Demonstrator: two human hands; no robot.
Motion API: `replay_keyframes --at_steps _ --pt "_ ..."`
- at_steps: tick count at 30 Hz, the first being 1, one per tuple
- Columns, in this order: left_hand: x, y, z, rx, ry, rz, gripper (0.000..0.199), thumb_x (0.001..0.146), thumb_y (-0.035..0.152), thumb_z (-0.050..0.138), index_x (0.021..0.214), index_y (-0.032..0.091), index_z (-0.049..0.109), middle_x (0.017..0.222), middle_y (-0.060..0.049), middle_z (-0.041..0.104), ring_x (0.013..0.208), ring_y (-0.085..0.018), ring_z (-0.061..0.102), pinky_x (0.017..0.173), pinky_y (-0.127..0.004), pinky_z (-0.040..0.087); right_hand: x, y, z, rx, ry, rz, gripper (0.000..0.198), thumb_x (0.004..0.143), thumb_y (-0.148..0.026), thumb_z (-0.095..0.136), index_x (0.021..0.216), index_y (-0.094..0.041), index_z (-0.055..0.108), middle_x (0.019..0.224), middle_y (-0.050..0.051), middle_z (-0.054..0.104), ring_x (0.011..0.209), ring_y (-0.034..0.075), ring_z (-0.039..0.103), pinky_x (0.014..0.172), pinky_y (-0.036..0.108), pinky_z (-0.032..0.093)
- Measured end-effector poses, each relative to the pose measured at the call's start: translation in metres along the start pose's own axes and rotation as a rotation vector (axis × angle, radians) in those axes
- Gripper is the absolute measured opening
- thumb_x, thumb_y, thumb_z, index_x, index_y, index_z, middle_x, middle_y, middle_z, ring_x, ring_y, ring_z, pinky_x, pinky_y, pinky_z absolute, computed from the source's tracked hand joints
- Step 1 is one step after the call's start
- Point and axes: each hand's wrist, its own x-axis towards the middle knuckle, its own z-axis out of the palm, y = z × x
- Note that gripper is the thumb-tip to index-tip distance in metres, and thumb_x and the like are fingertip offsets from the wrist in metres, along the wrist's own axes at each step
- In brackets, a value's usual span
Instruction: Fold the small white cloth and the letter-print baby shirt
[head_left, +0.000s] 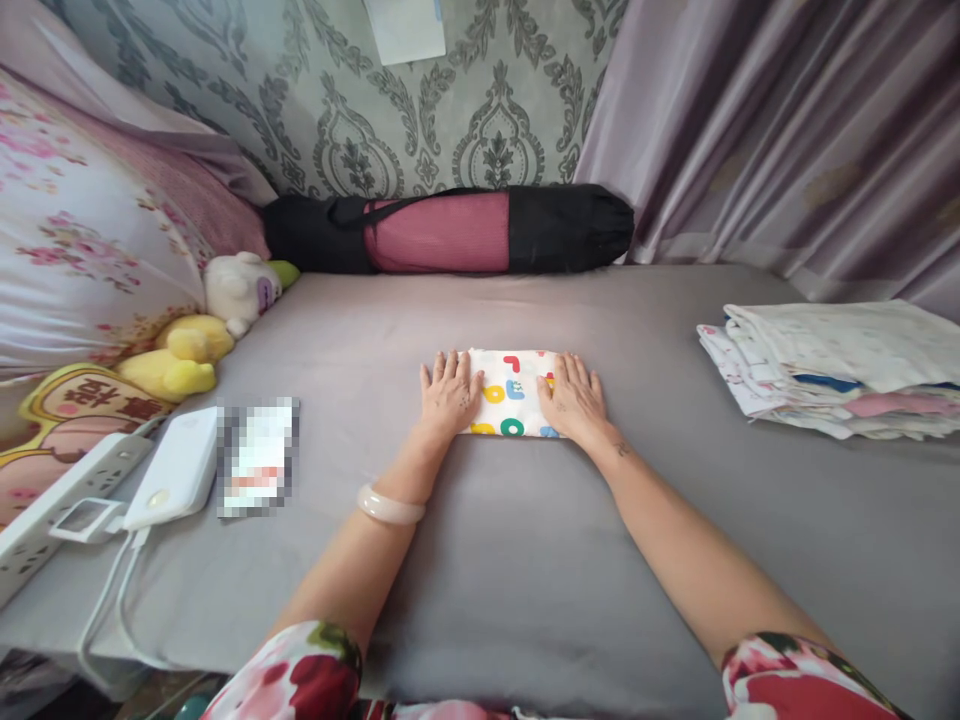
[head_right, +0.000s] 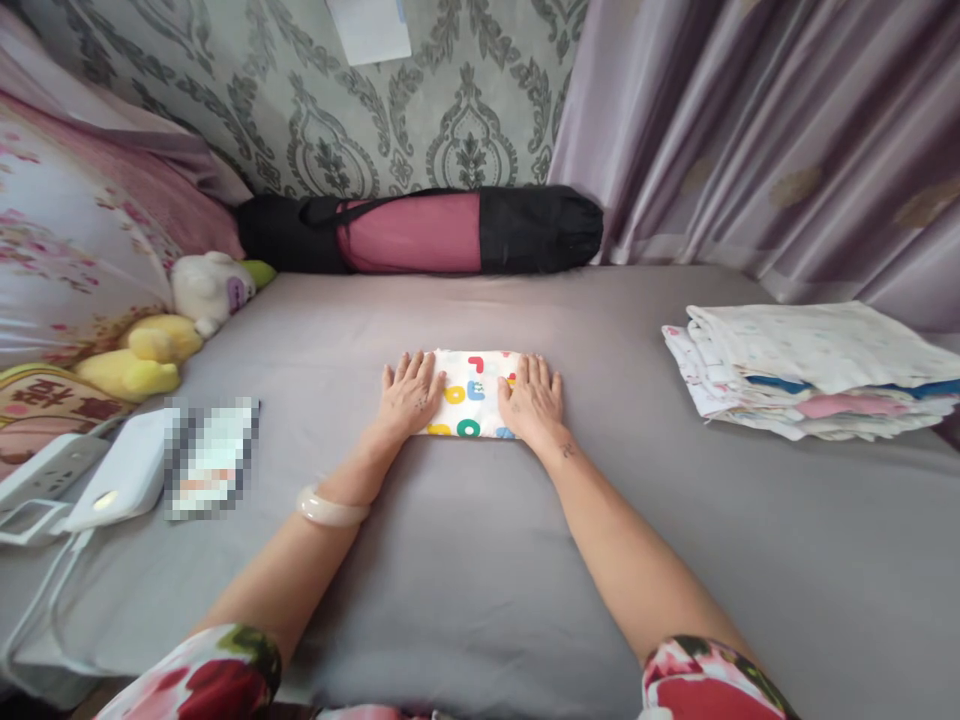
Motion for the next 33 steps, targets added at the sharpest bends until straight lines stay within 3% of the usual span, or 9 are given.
replay_keyframes --at_steps 7,13,19,25,29,33 --pt "-0.019 0.002 -0.003 0.054 0.029 0.004 0.056 0.101 0.041 0.026 0.146 0.013 0.042 0.155 -0.018 0.037 0.147 -0.033 0.025 0.118 -0.060 0.019 -0.014 -0.004 -0.001 -0.025 0.038 -0.007 0.064 0.101 -0.038 0.023 0.150 0.002 0.030 0.158 0.021 0.026 0.146 0.033 0.021 0.118 0.053 0.014" --pt "-0.041 0.016 -0.006 0.077 0.030 0.093 0.058 0.101 0.042 0.024 0.147 0.010 0.039 0.155 -0.019 0.037 0.148 -0.031 0.025 0.119 -0.057 0.019 -0.028 -0.022 0.004 -0.022 0.135 -0.124 0.062 0.101 -0.038 0.025 0.147 0.001 0.036 0.156 0.023 0.031 0.146 0.032 0.023 0.118 0.053 0.013" --pt "-0.051 0.030 -0.001 0.072 0.016 0.220 0.054 0.102 0.033 0.022 0.145 0.005 0.041 0.156 -0.019 0.035 0.148 -0.030 0.024 0.120 -0.052 0.019 -0.042 -0.039 0.004 0.015 0.089 -0.284 0.057 0.101 -0.032 0.025 0.150 -0.004 0.036 0.159 0.017 0.028 0.148 0.028 0.021 0.120 0.047 0.012" --pt "-0.047 0.029 -0.002 0.067 -0.021 0.230 0.051 0.100 0.030 0.028 0.145 0.009 0.041 0.154 -0.017 0.040 0.146 -0.029 0.029 0.119 -0.049 0.025 -0.044 -0.040 0.004 0.021 0.082 -0.351 0.056 0.101 -0.029 0.025 0.151 -0.007 0.036 0.157 0.016 0.032 0.146 0.028 0.026 0.120 0.047 0.012" --pt "-0.043 0.027 -0.007 0.032 0.037 0.225 0.044 0.099 0.027 0.030 0.137 0.013 0.049 0.148 -0.014 0.048 0.143 -0.027 0.037 0.116 -0.045 0.031 -0.040 -0.038 0.000 0.019 0.086 -0.351 0.055 0.101 -0.029 0.027 0.150 -0.007 0.037 0.158 0.016 0.031 0.146 0.028 0.025 0.120 0.047 0.014" --pt "-0.039 0.027 -0.007 0.025 0.146 0.223 0.046 0.101 0.029 0.029 0.138 0.009 0.047 0.151 -0.017 0.043 0.146 -0.028 0.029 0.118 -0.048 0.026 -0.033 -0.034 -0.003 0.026 0.141 -0.325 0.055 0.102 -0.032 0.025 0.151 -0.009 0.036 0.160 0.015 0.025 0.148 0.028 0.020 0.119 0.050 0.013"
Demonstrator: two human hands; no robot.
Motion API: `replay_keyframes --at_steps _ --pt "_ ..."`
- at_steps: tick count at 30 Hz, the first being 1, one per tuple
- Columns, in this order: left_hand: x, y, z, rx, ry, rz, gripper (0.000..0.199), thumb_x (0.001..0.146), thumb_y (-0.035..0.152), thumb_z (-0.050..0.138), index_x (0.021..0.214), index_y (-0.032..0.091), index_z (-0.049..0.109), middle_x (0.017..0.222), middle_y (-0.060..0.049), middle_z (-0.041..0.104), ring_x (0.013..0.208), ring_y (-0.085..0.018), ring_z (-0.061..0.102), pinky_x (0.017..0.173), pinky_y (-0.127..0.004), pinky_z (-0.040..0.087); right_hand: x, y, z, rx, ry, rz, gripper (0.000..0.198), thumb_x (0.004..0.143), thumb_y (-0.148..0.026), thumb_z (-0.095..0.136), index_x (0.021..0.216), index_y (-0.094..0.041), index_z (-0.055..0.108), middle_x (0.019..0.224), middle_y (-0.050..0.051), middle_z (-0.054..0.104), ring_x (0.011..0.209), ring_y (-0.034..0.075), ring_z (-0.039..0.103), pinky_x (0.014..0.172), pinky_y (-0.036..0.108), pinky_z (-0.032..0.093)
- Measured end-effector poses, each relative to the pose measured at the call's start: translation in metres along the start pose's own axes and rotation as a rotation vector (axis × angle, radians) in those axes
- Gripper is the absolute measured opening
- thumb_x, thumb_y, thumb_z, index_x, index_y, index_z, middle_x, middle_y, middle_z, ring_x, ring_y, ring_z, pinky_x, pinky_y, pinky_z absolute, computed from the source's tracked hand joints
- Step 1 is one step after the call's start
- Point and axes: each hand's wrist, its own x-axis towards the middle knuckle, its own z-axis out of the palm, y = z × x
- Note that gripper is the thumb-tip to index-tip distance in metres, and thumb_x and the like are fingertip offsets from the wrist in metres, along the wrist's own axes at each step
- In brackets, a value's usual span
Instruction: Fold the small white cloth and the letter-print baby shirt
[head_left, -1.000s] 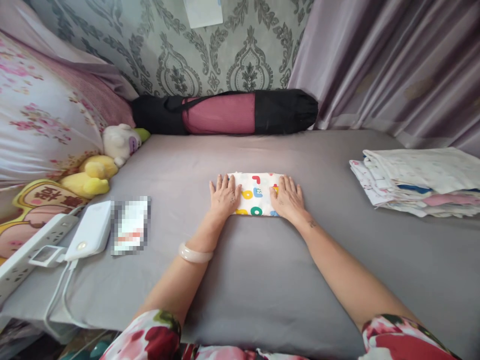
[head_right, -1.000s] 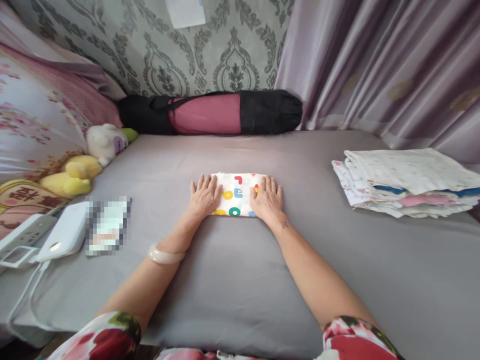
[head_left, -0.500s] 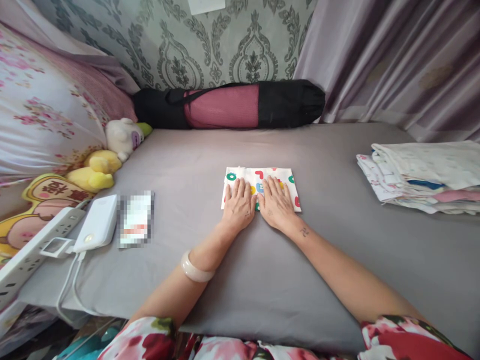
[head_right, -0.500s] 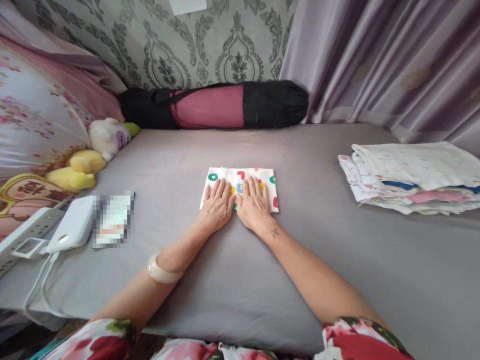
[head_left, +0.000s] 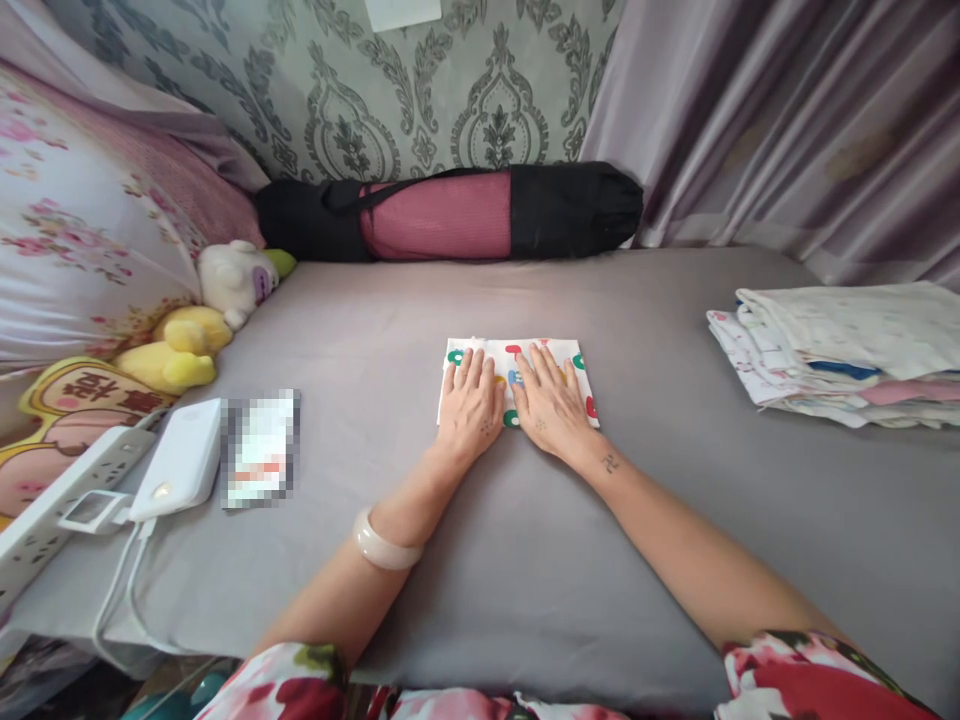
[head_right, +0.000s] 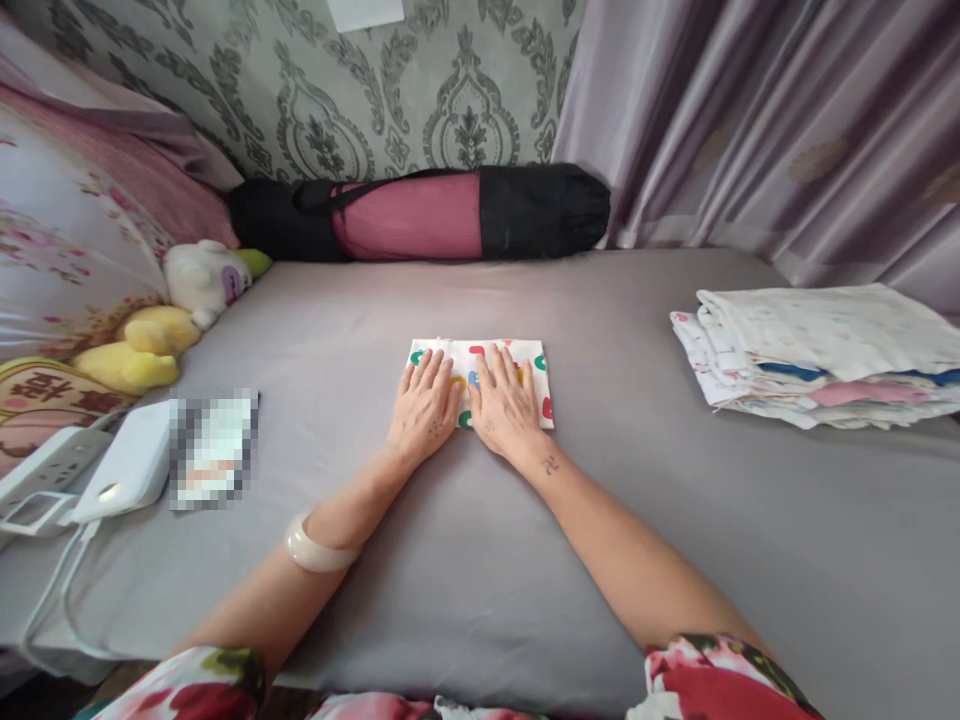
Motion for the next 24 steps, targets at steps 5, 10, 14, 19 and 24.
replay_keyframes --at_steps 5,10,14,19,24 --pt "-0.001 0.001 0.008 0.057 -0.068 0.036 0.052 0.102 0.034 0.027 0.144 0.009 0.043 0.154 -0.018 0.040 0.147 -0.030 0.028 0.119 -0.051 0.024 0.002 0.004 0.005 0.000 -0.025 0.006 0.056 0.101 -0.030 0.027 0.151 -0.008 0.035 0.159 0.016 0.026 0.147 0.029 0.022 0.119 0.051 0.014" --pt "0.000 0.002 0.008 0.086 -0.123 0.021 0.053 0.102 0.036 0.026 0.146 0.010 0.041 0.153 -0.017 0.040 0.146 -0.030 0.029 0.119 -0.050 0.024 0.001 0.004 0.010 -0.009 -0.038 0.015 0.056 0.100 -0.030 0.028 0.152 -0.009 0.035 0.159 0.015 0.027 0.147 0.028 0.022 0.119 0.048 0.013" --pt "0.000 0.003 0.005 0.082 -0.144 0.016 0.054 0.102 0.036 0.026 0.146 0.009 0.041 0.154 -0.017 0.039 0.146 -0.030 0.029 0.119 -0.050 0.024 0.002 0.004 0.010 -0.006 -0.047 0.018 0.056 0.101 -0.031 0.027 0.152 -0.010 0.033 0.160 0.015 0.026 0.148 0.028 0.021 0.120 0.048 0.013" --pt "0.003 -0.002 0.004 0.064 -0.095 0.012 0.054 0.102 0.038 0.025 0.144 0.010 0.044 0.153 -0.016 0.041 0.146 -0.029 0.029 0.120 -0.049 0.023 0.004 0.009 0.003 0.000 -0.039 0.056 0.055 0.101 -0.029 0.024 0.151 -0.010 0.036 0.160 0.013 0.025 0.149 0.026 0.018 0.120 0.050 0.011" --pt "0.009 -0.010 0.004 0.070 -0.100 -0.050 0.057 0.102 0.042 0.027 0.145 0.009 0.043 0.156 -0.017 0.036 0.148 -0.029 0.026 0.120 -0.050 0.021 0.007 0.020 0.001 -0.028 -0.044 0.119 0.056 0.100 -0.030 0.025 0.151 -0.007 0.034 0.160 0.014 0.025 0.148 0.027 0.019 0.120 0.052 0.013"
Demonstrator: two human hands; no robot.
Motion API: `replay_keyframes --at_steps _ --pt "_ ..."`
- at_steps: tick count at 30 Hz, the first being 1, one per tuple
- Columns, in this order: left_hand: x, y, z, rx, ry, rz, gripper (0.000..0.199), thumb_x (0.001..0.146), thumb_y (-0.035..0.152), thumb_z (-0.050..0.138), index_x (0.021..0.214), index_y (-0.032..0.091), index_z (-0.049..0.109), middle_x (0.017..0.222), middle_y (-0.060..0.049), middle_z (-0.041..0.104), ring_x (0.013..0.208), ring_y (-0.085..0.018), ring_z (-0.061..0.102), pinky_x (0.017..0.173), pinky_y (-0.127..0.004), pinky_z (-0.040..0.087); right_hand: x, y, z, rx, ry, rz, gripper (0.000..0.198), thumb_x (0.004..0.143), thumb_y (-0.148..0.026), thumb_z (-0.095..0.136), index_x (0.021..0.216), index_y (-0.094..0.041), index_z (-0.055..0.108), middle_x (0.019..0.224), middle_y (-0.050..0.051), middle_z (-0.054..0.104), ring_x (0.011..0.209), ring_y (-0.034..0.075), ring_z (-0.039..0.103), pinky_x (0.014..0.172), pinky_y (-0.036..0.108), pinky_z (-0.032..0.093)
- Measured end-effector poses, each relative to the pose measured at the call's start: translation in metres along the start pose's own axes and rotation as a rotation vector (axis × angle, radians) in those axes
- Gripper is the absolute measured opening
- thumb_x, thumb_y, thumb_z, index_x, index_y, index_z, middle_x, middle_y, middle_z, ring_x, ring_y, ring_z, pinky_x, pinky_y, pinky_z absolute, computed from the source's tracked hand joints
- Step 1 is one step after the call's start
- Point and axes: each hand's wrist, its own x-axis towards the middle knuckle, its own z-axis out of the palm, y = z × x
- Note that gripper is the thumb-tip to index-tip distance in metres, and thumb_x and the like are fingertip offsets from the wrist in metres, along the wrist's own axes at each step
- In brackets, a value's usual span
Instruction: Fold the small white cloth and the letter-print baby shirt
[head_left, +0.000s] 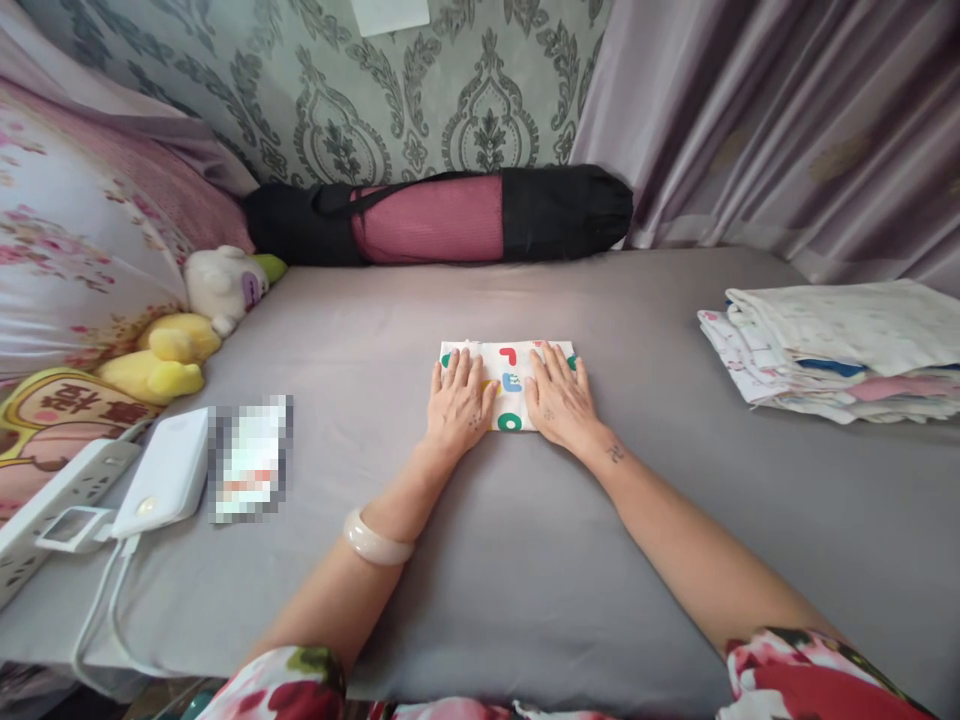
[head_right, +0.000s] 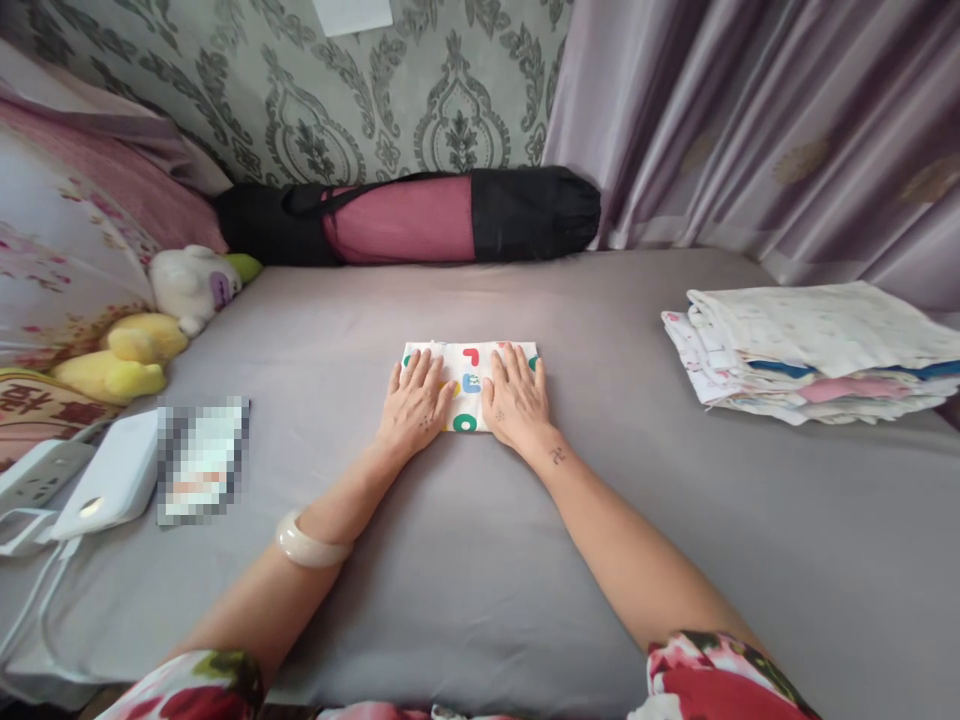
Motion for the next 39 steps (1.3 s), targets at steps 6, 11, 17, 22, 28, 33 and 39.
replay_keyframes --at_steps 6,11,17,22,28,33,39 --pt "0.001 -0.002 0.003 0.021 -0.080 -0.005 0.060 0.102 0.045 0.026 0.148 0.009 0.039 0.157 -0.018 0.033 0.147 -0.031 0.026 0.119 -0.050 0.023 0.001 0.003 0.005 -0.018 -0.042 0.016 0.057 0.099 -0.029 0.025 0.151 -0.007 0.035 0.160 0.015 0.024 0.148 0.027 0.020 0.119 0.052 0.016" --pt "0.000 -0.002 0.002 0.004 -0.066 -0.004 0.059 0.101 0.045 0.026 0.146 0.010 0.041 0.156 -0.018 0.035 0.147 -0.030 0.028 0.119 -0.050 0.024 0.001 0.002 0.004 -0.018 -0.043 0.024 0.057 0.099 -0.029 0.025 0.150 -0.008 0.035 0.160 0.015 0.024 0.148 0.027 0.021 0.119 0.051 0.016" --pt "0.002 -0.010 -0.005 -0.033 -0.005 -0.081 0.058 0.102 0.043 0.022 0.145 0.009 0.042 0.156 -0.015 0.037 0.147 -0.027 0.028 0.120 -0.049 0.022 0.006 0.013 -0.002 0.013 -0.020 0.073 0.057 0.099 -0.028 0.022 0.151 -0.008 0.034 0.160 0.015 0.026 0.148 0.027 0.021 0.119 0.053 0.017" --pt "0.006 -0.020 -0.002 -0.050 -0.056 -0.126 0.061 0.102 0.043 0.021 0.148 0.008 0.037 0.158 -0.015 0.031 0.148 -0.027 0.024 0.121 -0.049 0.020 0.012 0.024 0.001 0.015 -0.050 0.126 0.059 0.099 -0.030 0.019 0.151 -0.004 0.031 0.159 0.017 0.025 0.148 0.028 0.019 0.119 0.054 0.015" --pt "0.007 -0.023 0.005 -0.084 -0.109 -0.121 0.064 0.101 0.046 0.023 0.149 0.006 0.034 0.158 -0.019 0.030 0.148 -0.029 0.025 0.120 -0.049 0.022 0.014 0.024 0.006 0.015 -0.100 0.146 0.061 0.099 -0.031 0.018 0.152 -0.002 0.027 0.159 0.017 0.026 0.148 0.027 0.020 0.120 0.054 0.015" --pt "0.007 -0.024 0.003 -0.107 -0.078 -0.121 0.060 0.101 0.044 0.024 0.147 0.009 0.038 0.157 -0.018 0.034 0.147 -0.029 0.029 0.119 -0.050 0.024 0.014 0.024 0.004 0.005 -0.094 0.141 0.061 0.098 -0.031 0.018 0.152 -0.003 0.028 0.159 0.016 0.027 0.148 0.027 0.021 0.119 0.054 0.017" --pt "0.005 -0.025 0.002 -0.121 -0.049 -0.149 0.056 0.101 0.042 0.028 0.144 0.009 0.042 0.155 -0.016 0.037 0.146 -0.029 0.030 0.119 -0.050 0.024 0.016 0.019 -0.003 -0.039 -0.124 0.153 0.061 0.098 -0.031 0.019 0.151 -0.001 0.030 0.158 0.018 0.028 0.147 0.028 0.023 0.119 0.054 0.016"
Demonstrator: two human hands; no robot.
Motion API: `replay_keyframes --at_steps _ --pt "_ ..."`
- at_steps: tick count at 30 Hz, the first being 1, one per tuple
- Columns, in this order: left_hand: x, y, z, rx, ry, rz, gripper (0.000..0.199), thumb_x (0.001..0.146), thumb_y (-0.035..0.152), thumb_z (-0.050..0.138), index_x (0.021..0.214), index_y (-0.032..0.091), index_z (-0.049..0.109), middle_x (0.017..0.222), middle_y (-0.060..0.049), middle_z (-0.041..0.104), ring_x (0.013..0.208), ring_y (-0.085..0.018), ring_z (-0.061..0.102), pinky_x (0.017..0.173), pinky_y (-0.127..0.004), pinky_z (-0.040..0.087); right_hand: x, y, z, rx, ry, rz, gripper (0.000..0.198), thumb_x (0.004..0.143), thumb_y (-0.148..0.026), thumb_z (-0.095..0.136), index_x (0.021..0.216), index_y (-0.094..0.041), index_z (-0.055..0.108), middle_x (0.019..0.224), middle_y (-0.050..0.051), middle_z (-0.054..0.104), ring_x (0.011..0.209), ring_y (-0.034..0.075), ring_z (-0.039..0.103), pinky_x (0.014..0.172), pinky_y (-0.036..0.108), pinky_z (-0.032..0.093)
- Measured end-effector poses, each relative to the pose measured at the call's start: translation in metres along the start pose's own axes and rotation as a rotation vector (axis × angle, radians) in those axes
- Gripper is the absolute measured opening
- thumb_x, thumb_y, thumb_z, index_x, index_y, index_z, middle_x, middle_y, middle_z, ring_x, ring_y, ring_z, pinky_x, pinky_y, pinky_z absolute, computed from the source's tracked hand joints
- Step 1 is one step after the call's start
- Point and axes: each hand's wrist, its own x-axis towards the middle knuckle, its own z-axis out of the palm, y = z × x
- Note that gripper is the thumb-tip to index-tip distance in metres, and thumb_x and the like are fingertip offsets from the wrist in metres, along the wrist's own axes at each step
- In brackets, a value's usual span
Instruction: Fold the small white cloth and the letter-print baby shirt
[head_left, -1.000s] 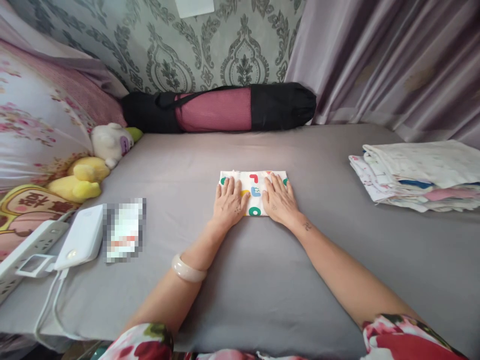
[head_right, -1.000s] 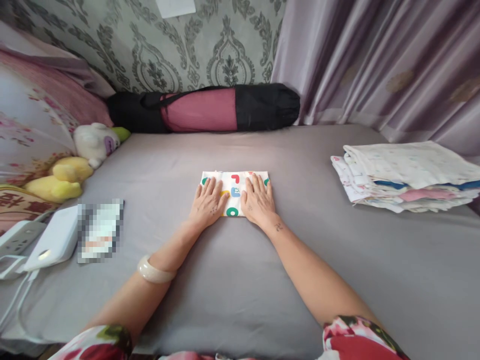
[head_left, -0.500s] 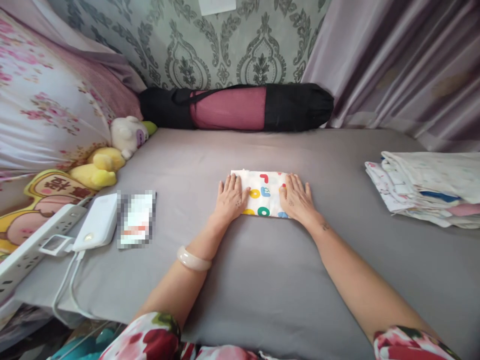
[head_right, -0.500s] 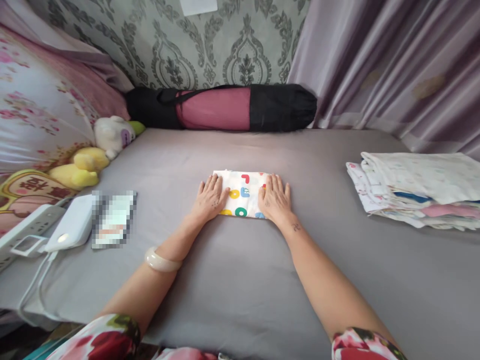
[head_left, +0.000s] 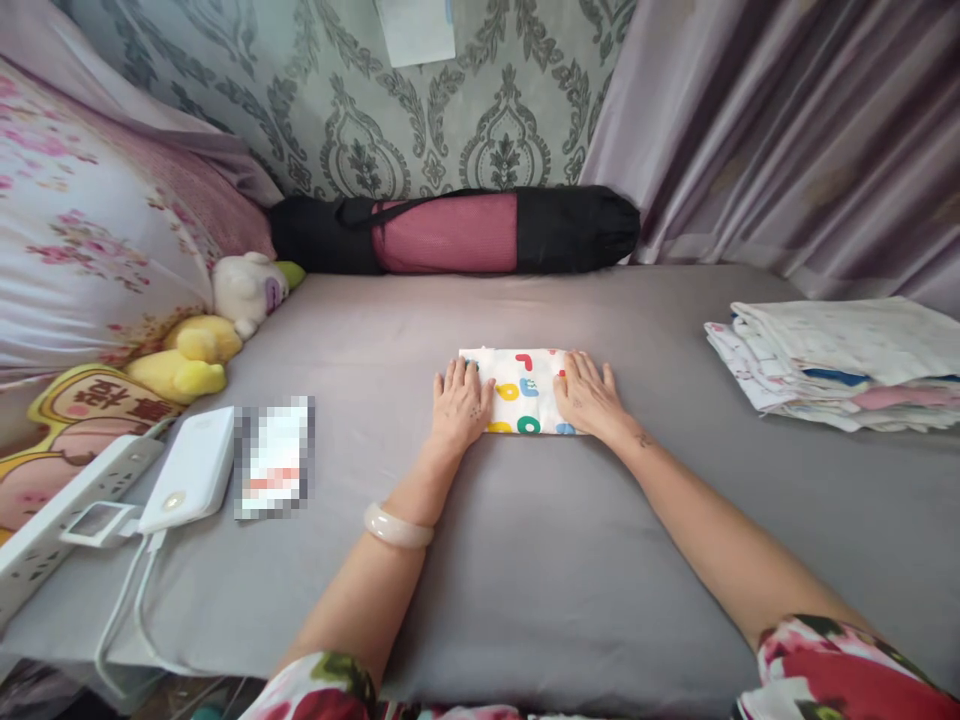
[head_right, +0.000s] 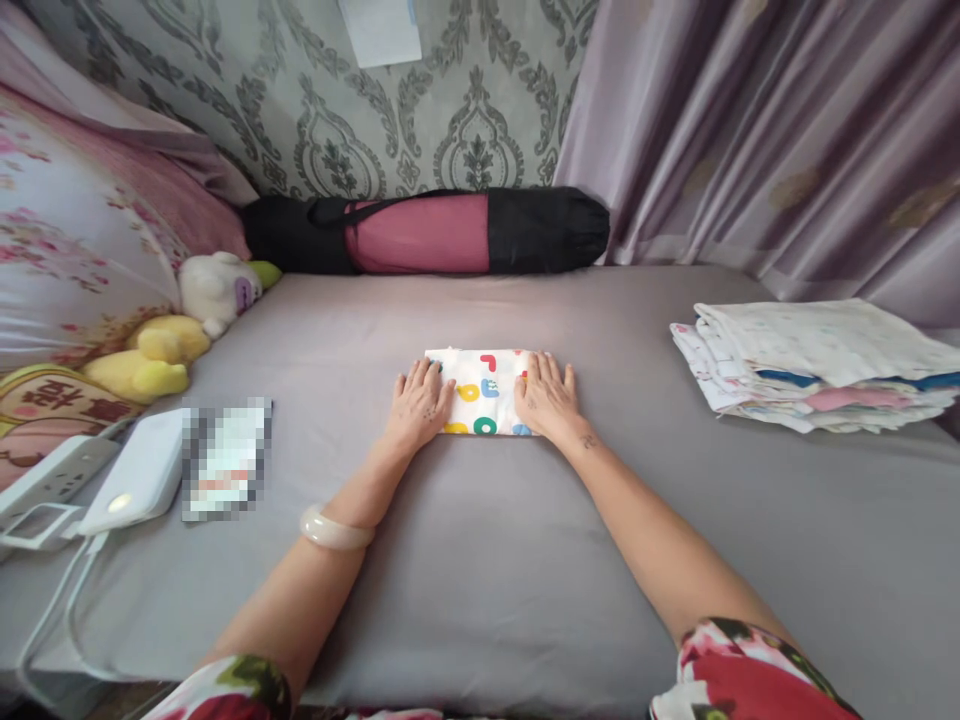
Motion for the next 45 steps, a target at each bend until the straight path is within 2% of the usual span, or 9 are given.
replay_keyframes --at_steps 8,15,20,25,29,36,45 --pt "-0.003 -0.001 0.000 -0.035 0.080 -0.010 0.051 0.101 0.039 0.032 0.140 0.009 0.047 0.152 -0.017 0.042 0.144 -0.030 0.035 0.117 -0.050 0.029 0.011 -0.026 -0.001 -0.021 0.042 -0.146 0.063 0.101 -0.036 0.019 0.151 0.000 0.030 0.160 0.018 0.024 0.148 0.028 0.019 0.121 0.051 0.011" --pt "-0.002 -0.004 0.006 -0.048 0.090 0.005 0.049 0.100 0.039 0.034 0.139 0.012 0.048 0.151 -0.016 0.045 0.142 -0.030 0.037 0.116 -0.051 0.030 0.015 -0.029 0.011 -0.002 -0.010 -0.088 0.064 0.102 -0.038 0.017 0.152 -0.001 0.030 0.160 0.016 0.025 0.149 0.026 0.017 0.121 0.049 0.012" --pt "-0.001 -0.004 0.006 -0.058 0.097 0.013 0.046 0.100 0.037 0.036 0.137 0.012 0.048 0.151 -0.016 0.045 0.143 -0.030 0.036 0.116 -0.051 0.030 0.017 -0.032 0.007 0.003 -0.014 -0.075 0.064 0.101 -0.039 0.019 0.151 -0.001 0.032 0.159 0.018 0.026 0.148 0.029 0.018 0.120 0.050 0.014" --pt "-0.002 -0.004 0.003 -0.072 0.102 0.021 0.043 0.100 0.035 0.037 0.134 0.012 0.048 0.150 -0.016 0.045 0.143 -0.028 0.036 0.116 -0.049 0.029 0.015 -0.054 0.003 -0.006 0.018 -0.157 0.063 0.101 -0.034 0.019 0.151 0.001 0.030 0.159 0.018 0.025 0.148 0.028 0.018 0.121 0.048 0.012" --pt "-0.001 -0.005 0.001 -0.085 0.118 0.015 0.038 0.100 0.031 0.036 0.132 0.014 0.050 0.149 -0.015 0.047 0.142 -0.027 0.038 0.116 -0.049 0.030 0.014 -0.067 0.008 -0.003 0.055 -0.211 0.062 0.100 -0.034 0.020 0.150 0.000 0.032 0.159 0.018 0.027 0.148 0.028 0.020 0.120 0.049 0.015" --pt "0.000 -0.006 -0.001 -0.107 0.106 -0.003 0.034 0.100 0.024 0.034 0.128 0.016 0.051 0.147 -0.013 0.050 0.141 -0.026 0.039 0.115 -0.047 0.031 0.014 -0.066 0.021 0.018 0.075 -0.205 0.060 0.100 -0.034 0.021 0.149 -0.003 0.036 0.158 0.017 0.030 0.147 0.027 0.022 0.119 0.047 0.018" --pt "0.002 -0.007 -0.006 -0.179 0.121 -0.020 0.034 0.098 0.017 0.034 0.125 0.013 0.054 0.143 -0.014 0.054 0.138 -0.026 0.043 0.113 -0.046 0.035 0.013 -0.077 0.014 0.004 0.072 -0.223 0.059 0.100 -0.032 0.021 0.148 0.001 0.036 0.157 0.021 0.030 0.146 0.030 0.023 0.118 0.051 0.019"
